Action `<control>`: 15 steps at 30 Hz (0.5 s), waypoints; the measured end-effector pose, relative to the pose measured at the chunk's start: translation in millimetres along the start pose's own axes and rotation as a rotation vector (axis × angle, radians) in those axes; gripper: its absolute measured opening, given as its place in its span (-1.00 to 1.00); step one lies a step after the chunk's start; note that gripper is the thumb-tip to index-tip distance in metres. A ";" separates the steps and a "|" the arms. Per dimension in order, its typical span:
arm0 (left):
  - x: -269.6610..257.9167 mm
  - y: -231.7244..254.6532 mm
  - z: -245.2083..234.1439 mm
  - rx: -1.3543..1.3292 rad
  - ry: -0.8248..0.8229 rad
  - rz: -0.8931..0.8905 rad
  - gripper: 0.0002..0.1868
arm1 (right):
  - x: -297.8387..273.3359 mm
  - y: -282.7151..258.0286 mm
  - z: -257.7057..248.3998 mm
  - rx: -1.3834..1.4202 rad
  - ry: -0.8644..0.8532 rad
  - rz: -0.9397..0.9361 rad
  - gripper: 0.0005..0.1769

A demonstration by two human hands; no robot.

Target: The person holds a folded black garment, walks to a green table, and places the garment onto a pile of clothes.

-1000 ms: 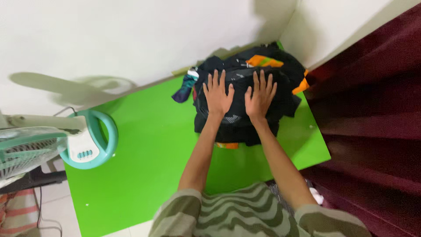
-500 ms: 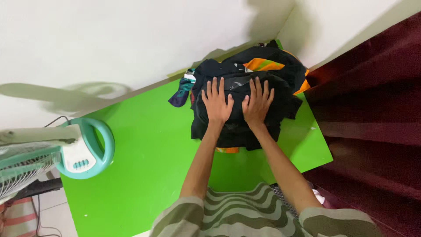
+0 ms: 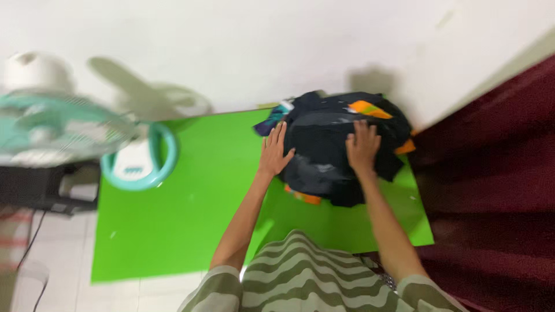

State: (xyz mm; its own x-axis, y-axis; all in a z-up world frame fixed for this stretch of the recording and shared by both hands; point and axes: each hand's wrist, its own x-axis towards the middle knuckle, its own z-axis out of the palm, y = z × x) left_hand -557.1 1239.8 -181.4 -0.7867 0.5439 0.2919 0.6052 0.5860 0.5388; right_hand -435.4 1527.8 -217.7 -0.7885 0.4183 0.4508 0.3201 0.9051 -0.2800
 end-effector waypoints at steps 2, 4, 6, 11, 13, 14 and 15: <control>-40.7 -24.7 -43.3 -0.048 -0.012 0.069 0.01 | 7.5 3.6 -12.0 0.001 -0.068 -0.006 -0.37; -88.7 -49.3 -88.5 -0.031 0.052 0.047 -0.12 | 6.2 -26.1 -27.9 -0.127 -0.035 0.094 -0.31; -121.8 -67.7 -127.2 -0.018 0.122 0.026 -0.25 | -6.2 -78.3 -52.4 -0.044 0.007 -0.027 -0.29; -209.7 -71.7 -192.0 0.055 0.277 -0.239 -0.67 | -40.2 -215.6 -73.3 0.170 -0.150 -0.406 -0.37; -236.1 -63.8 -214.9 0.077 0.349 -0.278 -0.70 | -47.1 -268.2 -71.0 0.423 -0.186 -0.466 -0.48; -255.4 -58.0 -227.8 0.079 0.373 -0.292 -0.73 | -53.7 -290.4 -70.8 0.445 -0.203 -0.504 -0.48; -273.0 -55.7 -242.8 0.097 0.399 -0.328 -0.73 | -58.9 -310.3 -69.5 0.528 -0.239 -0.507 -0.57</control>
State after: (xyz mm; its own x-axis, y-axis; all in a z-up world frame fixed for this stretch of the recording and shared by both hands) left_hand -405.7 912.8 -99.1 -0.9105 0.0627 0.4087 0.3130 0.7502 0.5824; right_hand -451.8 1227.6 -98.5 -0.8830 -0.1203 0.4536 -0.3567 0.8002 -0.4822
